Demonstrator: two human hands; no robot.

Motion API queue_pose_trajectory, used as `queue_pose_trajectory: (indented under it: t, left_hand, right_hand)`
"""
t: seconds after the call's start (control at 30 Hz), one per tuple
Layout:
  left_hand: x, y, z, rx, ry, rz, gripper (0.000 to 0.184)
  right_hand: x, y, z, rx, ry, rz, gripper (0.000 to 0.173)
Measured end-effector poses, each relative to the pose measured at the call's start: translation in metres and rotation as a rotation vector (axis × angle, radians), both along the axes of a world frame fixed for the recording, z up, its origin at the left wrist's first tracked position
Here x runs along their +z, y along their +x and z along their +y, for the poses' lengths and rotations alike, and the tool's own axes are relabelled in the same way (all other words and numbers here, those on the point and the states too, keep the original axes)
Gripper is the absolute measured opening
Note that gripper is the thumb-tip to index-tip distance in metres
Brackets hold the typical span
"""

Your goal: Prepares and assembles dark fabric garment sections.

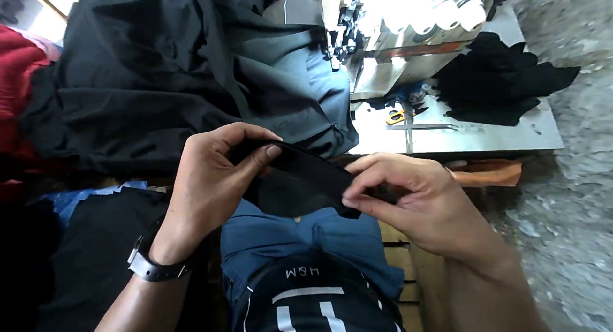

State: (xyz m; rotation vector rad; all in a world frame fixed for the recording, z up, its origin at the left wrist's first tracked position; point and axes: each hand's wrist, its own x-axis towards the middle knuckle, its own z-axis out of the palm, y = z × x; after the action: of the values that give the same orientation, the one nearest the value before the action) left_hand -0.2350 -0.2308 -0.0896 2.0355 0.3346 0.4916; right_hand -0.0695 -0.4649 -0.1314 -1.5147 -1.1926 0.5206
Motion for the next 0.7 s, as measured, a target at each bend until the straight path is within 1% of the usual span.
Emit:
queue_pose_trajectory:
  t: [0.07, 0.13, 0.2, 0.3, 0.33, 0.4, 0.43, 0.53, 0.57, 0.7]
  left_hand:
    - [-0.001, 0.002, 0.000, 0.011, 0.013, 0.001, 0.013]
    - [-0.002, 0.005, 0.000, 0.002, 0.016, -0.016, 0.013]
    - [-0.003, 0.007, -0.001, -0.016, 0.019, -0.038, 0.014]
    - [-0.007, 0.013, -0.007, -0.030, 0.022, -0.070, 0.014]
    - [-0.007, 0.015, -0.008, -0.027, 0.025, -0.076, 0.014]
    - [-0.007, 0.019, -0.008, -0.020, 0.036, -0.086, 0.014]
    - [-0.007, 0.020, -0.008, -0.020, 0.040, -0.094, 0.014]
    - [-0.008, 0.025, -0.006, -0.022, 0.052, -0.107, 0.014]
    - [-0.009, 0.028, -0.005, -0.024, 0.050, -0.110, 0.015]
    - [-0.014, 0.039, -0.010, -0.007, 0.022, -0.131, 0.014]
  right_hand:
    - [-0.003, 0.000, 0.004, -0.001, 0.002, -0.033, 0.016]
    - [-0.007, -0.004, 0.011, -0.064, 0.052, 0.046, 0.014]
    - [-0.010, -0.013, 0.023, -0.214, 0.110, 0.139, 0.009]
    - [-0.014, -0.020, 0.041, -0.473, 0.188, 0.199, 0.034]
    - [-0.015, -0.018, 0.043, -0.499, 0.190, 0.224, 0.039]
    - [-0.014, -0.011, 0.043, -0.451, 0.149, 0.284, 0.044]
    - [-0.014, -0.008, 0.042, -0.421, 0.122, 0.315, 0.041]
    - [-0.011, -0.003, 0.039, -0.371, 0.053, 0.351, 0.018]
    - [-0.011, -0.003, 0.040, -0.374, 0.055, 0.353, 0.014]
    - [-0.014, 0.002, 0.041, -0.391, 0.126, 0.373, 0.015]
